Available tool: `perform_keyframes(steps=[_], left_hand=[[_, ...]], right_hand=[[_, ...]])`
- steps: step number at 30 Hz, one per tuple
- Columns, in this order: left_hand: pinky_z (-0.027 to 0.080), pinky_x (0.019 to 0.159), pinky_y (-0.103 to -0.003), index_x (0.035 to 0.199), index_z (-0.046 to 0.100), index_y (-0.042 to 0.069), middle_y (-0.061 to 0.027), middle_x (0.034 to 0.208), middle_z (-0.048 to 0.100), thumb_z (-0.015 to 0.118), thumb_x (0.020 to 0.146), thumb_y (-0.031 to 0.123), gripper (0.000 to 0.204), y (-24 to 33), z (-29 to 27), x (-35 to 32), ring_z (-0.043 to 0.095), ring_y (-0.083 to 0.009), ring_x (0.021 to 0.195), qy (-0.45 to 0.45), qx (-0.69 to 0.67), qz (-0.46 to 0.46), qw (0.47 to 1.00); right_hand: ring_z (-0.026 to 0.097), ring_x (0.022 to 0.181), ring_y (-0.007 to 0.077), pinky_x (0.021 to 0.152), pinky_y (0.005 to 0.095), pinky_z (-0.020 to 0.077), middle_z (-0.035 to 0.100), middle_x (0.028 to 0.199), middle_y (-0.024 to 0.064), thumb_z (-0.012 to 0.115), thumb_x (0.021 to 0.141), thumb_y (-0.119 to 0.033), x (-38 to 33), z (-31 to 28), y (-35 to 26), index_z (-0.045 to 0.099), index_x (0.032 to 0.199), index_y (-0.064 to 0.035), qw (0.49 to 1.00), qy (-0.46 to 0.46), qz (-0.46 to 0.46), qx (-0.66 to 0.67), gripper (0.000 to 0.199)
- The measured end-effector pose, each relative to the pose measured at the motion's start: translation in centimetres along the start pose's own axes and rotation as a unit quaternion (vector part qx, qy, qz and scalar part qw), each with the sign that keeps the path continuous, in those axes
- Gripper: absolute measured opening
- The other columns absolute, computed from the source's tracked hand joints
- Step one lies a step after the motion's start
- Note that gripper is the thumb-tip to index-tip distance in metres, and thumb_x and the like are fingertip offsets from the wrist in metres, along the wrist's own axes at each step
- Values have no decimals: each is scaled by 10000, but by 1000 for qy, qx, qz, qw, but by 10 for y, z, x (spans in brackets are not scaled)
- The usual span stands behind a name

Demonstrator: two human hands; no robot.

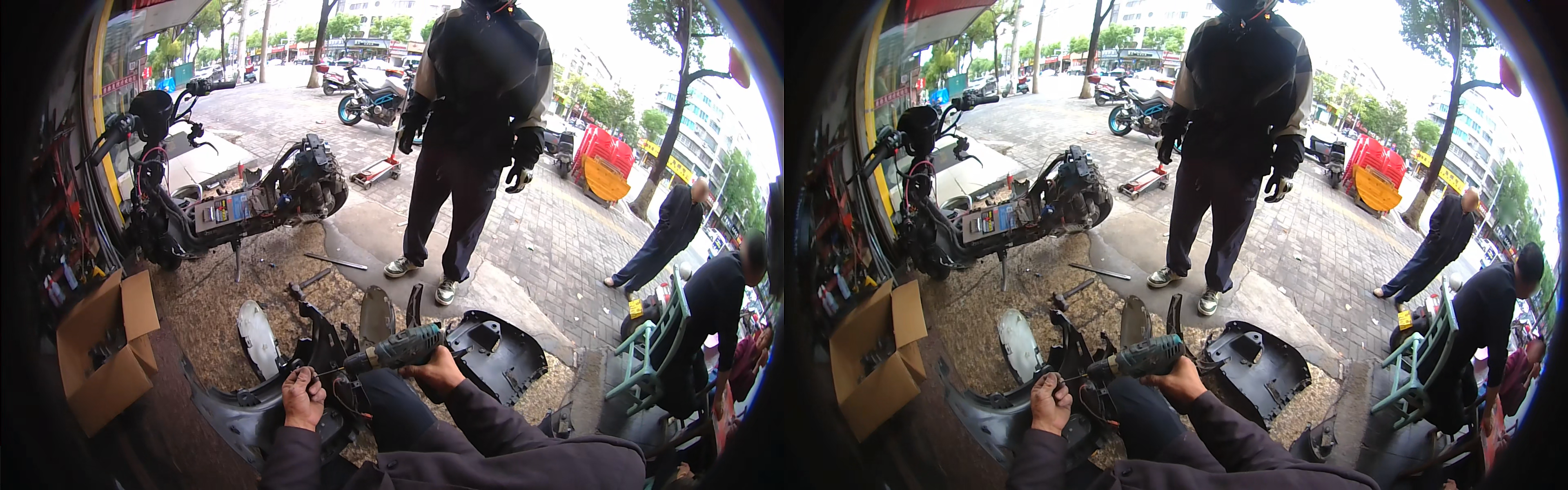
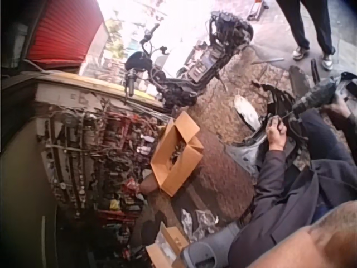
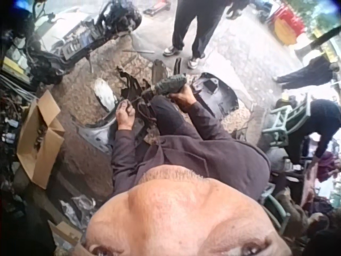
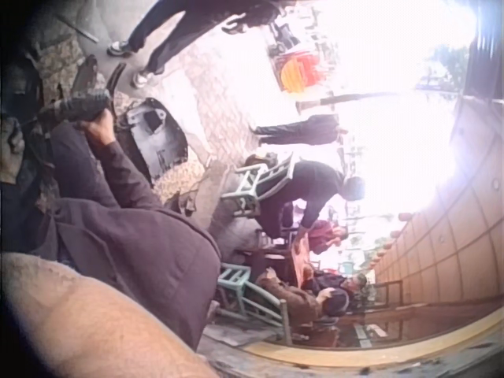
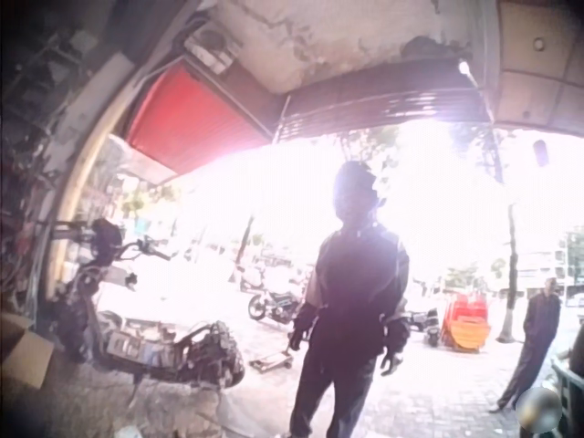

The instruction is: The person assembles a scooter dashboard by attaching a small black component with wires to a larger gray plastic housing. They use a cordless drill to fasten screws and align the parts, then fit a curved cover piece over the assembly.

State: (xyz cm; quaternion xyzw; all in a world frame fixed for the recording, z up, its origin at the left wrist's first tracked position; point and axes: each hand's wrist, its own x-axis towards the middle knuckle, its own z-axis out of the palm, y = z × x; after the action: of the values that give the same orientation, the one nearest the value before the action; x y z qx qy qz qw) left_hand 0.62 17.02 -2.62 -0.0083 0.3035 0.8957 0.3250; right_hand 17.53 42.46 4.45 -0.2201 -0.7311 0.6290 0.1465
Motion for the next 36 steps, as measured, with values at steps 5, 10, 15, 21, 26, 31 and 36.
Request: perform_keyframes(steps=[5,10,15,21,26,31,36], left_hand=[[359,461,-224,890,644,74,5,765,582,696,964,195,151,1,0,-1,470,-73,548,2,-12,-4,1000],[361,468,-214,905,640,89,-2,784,569,663,988,228,163,0,-1,0,469,-74,567,-3,-11,-9,1000],[364,467,-217,916,631,107,-2,796,568,664,990,249,163,-1,-4,2,472,-75,572,3,-26,0,1000],[349,448,-213,933,613,124,10,770,562,665,990,248,146,-2,-3,2,457,-69,545,1,-35,9,999],[336,442,-214,934,608,119,18,745,548,645,1001,228,133,-1,-1,3,443,-69,543,26,-60,11,998],[318,438,-234,924,585,117,14,733,515,606,1021,220,144,0,0,2,412,-84,547,66,-64,15,996],[318,437,-234,884,564,101,13,721,509,608,1020,233,195,1,1,4,412,-87,547,70,-84,20,994]], right_hand=[[703,893,156,842,328,562,759,1012,89,844,737,-5,-1,4,3,714,1058,47,999,16,23,-37,350],[705,920,155,871,328,560,759,1033,91,863,728,-27,-4,6,-1,715,1064,48,999,28,9,-20,375],[706,960,160,908,333,555,755,1068,91,874,725,-37,-6,10,8,707,1083,42,999,32,-7,-21,403],[706,973,161,920,338,551,756,1058,90,880,721,-42,-8,16,20,708,1080,29,999,37,1,-36,405],[706,956,150,908,332,555,759,1040,79,877,740,-71,-20,25,22,715,1080,1,994,47,-63,-73,384],[704,951,146,908,329,556,752,1038,52,868,770,-125,-29,33,20,711,1103,-32,991,36,-124,-36,379],[694,909,143,868,324,551,749,968,61,855,776,-136,-23,19,11,722,1061,-42,979,-94,-165,-79,328]])
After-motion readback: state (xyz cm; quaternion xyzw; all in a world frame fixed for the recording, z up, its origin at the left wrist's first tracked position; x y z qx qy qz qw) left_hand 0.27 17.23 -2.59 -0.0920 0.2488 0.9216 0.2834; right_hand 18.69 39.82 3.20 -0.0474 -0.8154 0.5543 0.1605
